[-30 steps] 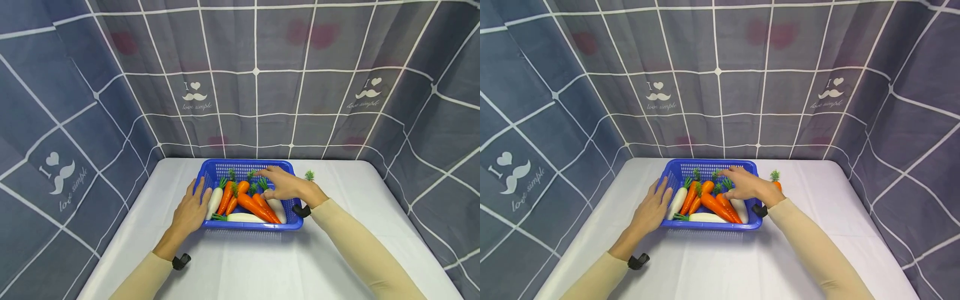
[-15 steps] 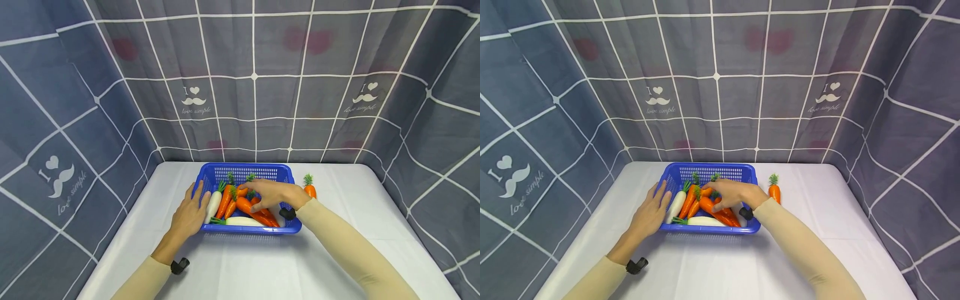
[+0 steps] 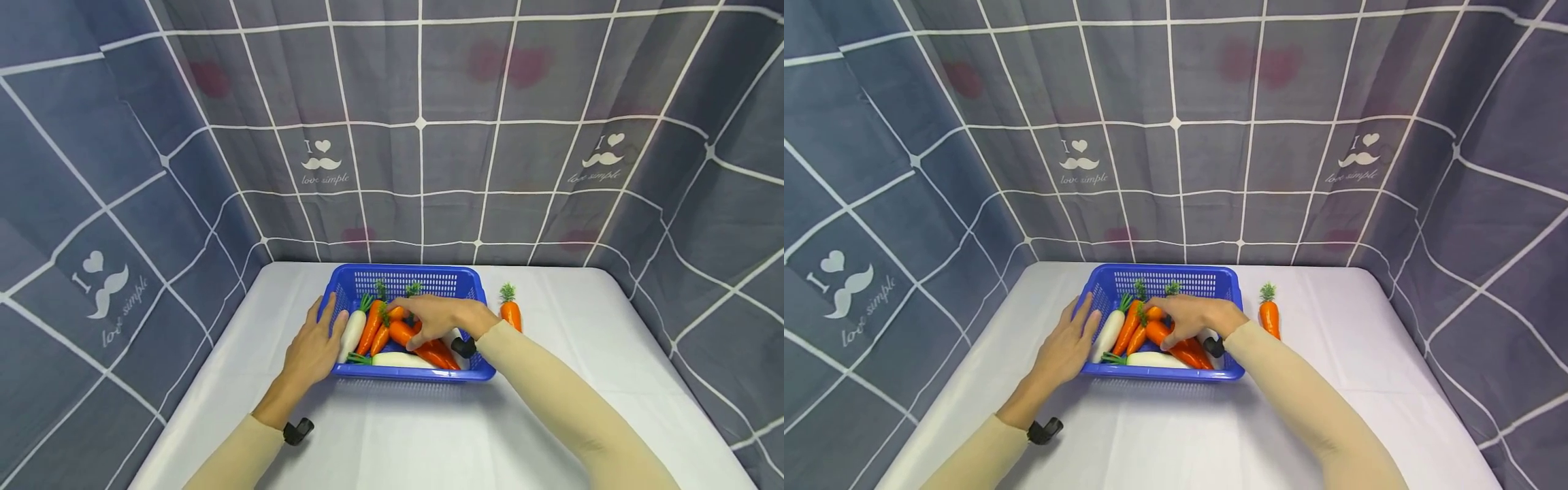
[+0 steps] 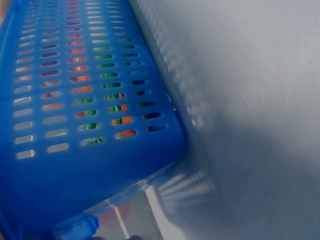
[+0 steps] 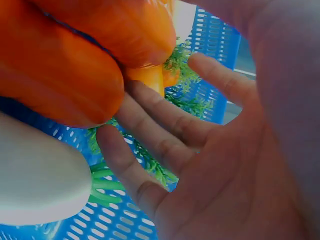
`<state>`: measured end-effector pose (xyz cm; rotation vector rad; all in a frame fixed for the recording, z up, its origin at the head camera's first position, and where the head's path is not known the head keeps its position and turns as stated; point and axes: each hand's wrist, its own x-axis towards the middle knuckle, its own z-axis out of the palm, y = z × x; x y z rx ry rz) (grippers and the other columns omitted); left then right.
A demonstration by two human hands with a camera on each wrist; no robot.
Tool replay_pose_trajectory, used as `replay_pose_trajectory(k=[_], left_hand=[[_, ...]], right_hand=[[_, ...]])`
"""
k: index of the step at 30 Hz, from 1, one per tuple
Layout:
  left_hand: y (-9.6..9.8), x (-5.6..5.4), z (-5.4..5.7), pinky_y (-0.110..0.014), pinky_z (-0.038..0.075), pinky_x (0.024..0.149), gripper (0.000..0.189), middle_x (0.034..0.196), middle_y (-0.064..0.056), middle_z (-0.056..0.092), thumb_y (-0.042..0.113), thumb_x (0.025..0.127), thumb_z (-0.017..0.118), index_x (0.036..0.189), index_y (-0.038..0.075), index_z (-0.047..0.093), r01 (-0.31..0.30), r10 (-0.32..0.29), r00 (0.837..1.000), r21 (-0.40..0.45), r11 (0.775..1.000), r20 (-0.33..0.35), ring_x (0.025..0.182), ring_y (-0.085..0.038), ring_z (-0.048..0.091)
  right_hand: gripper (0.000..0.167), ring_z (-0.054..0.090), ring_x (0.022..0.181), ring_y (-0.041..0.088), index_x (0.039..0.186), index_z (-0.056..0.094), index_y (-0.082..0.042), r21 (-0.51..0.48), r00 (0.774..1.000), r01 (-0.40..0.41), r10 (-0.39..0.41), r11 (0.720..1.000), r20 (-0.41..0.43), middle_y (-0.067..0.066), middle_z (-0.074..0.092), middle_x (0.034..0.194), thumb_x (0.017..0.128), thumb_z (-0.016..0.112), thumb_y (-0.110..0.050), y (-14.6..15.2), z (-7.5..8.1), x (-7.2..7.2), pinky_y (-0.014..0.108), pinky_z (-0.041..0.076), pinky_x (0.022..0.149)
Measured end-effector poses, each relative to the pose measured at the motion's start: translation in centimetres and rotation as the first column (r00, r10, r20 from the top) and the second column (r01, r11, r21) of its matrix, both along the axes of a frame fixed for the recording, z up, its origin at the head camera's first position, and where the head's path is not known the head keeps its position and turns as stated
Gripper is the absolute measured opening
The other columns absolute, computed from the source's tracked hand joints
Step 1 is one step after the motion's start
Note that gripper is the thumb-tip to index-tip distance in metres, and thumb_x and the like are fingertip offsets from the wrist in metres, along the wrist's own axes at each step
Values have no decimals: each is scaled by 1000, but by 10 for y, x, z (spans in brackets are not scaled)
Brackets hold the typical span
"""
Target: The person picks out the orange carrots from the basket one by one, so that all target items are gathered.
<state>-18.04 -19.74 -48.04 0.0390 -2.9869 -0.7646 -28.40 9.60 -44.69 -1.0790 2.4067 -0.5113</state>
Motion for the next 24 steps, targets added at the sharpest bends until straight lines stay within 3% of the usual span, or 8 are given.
replay_pose_trajectory(k=[11,24], left_hand=[[0,-1,0,-87,52,117,80,195,-23,20,69,123,23,189,24,19,1,-1,1000,8,1000,-5,162,-62,53],[0,-2,0,-84,52,120,74,195,-23,19,60,125,29,189,23,20,-2,2,1000,8,1000,-5,161,-62,53]], right_hand=[[74,71,137,33,165,56,-33,-24,998,-3,5,1000,63,13,75,153,101,94,-36,-4,-4,-5,61,60,121],[68,71,142,34,161,57,-31,-20,999,-41,42,999,28,13,75,153,102,90,-27,-10,-5,-2,59,61,120]])
